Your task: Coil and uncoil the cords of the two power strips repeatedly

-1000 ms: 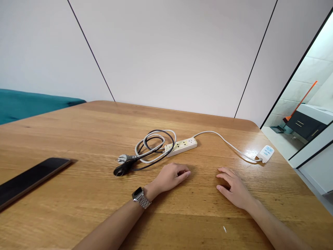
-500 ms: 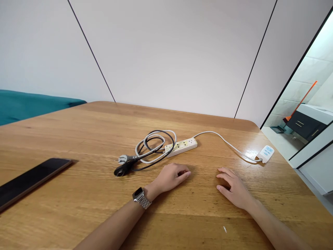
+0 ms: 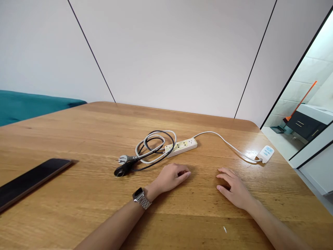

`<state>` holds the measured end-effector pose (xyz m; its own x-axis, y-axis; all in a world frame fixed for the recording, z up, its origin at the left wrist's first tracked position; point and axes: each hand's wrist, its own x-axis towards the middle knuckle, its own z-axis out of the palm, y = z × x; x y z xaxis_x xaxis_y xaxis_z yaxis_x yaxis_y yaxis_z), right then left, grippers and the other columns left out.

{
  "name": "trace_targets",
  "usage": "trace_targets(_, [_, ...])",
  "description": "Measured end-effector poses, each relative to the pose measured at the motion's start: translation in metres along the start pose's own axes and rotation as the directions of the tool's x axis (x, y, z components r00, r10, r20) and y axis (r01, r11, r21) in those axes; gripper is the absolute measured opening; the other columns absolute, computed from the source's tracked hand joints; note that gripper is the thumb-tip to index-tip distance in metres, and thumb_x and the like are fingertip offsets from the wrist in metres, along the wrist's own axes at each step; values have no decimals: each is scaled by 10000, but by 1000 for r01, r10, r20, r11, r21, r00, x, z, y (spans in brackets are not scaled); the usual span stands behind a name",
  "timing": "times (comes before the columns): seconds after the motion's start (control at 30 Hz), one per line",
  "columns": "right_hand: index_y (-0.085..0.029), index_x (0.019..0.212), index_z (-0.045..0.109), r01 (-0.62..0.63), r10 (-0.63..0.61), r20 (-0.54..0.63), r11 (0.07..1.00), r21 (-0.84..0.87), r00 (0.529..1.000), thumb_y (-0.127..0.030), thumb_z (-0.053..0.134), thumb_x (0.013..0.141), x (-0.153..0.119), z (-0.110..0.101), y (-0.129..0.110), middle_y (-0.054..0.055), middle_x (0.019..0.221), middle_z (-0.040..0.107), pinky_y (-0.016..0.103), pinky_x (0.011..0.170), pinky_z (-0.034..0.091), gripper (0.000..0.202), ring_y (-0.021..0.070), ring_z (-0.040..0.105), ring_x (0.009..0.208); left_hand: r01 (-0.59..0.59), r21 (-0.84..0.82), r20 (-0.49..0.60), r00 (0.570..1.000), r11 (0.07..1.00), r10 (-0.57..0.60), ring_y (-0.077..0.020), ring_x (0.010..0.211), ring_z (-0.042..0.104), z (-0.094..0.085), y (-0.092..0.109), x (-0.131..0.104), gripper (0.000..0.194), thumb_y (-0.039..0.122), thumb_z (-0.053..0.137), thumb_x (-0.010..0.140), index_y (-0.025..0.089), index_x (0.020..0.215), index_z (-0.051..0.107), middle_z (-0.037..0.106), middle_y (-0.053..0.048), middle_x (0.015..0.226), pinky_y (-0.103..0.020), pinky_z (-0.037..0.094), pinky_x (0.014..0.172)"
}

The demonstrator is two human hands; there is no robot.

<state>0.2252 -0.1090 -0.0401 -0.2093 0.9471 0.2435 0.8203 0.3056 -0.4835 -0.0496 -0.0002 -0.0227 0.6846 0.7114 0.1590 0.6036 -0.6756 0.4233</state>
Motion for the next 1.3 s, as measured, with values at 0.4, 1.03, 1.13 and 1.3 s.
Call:
trace_targets(0.4, [-197, 1100, 630, -5, 6, 13, 1000, -8, 1000, -304, 549, 869, 0, 0, 0, 115, 1345, 529, 477, 1060, 364, 267, 264, 457, 1262, -8, 3, -6, 1000, 1000, 8, -135, 601, 538, 0, -1, -1, 396, 453, 419, 917, 186, 752, 661, 665, -22, 699, -253, 298, 570])
trace_targets(1.03, [-196, 1130, 608, -55, 56, -15, 998, 33, 998, -316, 592, 812, 0, 5, -4, 115, 1336, 527, 474, 1061, 355, 340, 269, 454, 1254, -92, -2, -57, 994, 996, 91, -120, 567, 510, -1, -3, -4, 411, 421, 405, 933, 167, 699, 628, 623, -20, 642, -241, 310, 560])
trace_targets(1.13, [-199, 1219, 558, -95, 95, 6, 995, 31, 995, -331, 628, 765, 0, 6, -9, 116, 1379, 482, 480, 1075, 335, 478, 283, 420, 1280, -120, -1, -215, 970, 993, 117, -112, 552, 503, -6, -3, -9, 408, 387, 381, 942, 163, 717, 638, 601, -23, 612, -235, 338, 563])
trace_targets(1.3, [-196, 1355, 449, -134, 133, 62, 991, 25, 989, -347, 645, 730, 1, 5, -14, 116, 1454, 391, 496, 1116, 264, 673, 298, 333, 1339, -25, 47, -443, 896, 999, 43, -131, 601, 552, -17, -8, -17, 358, 387, 422, 915, 176, 738, 650, 630, -33, 661, -239, 397, 590])
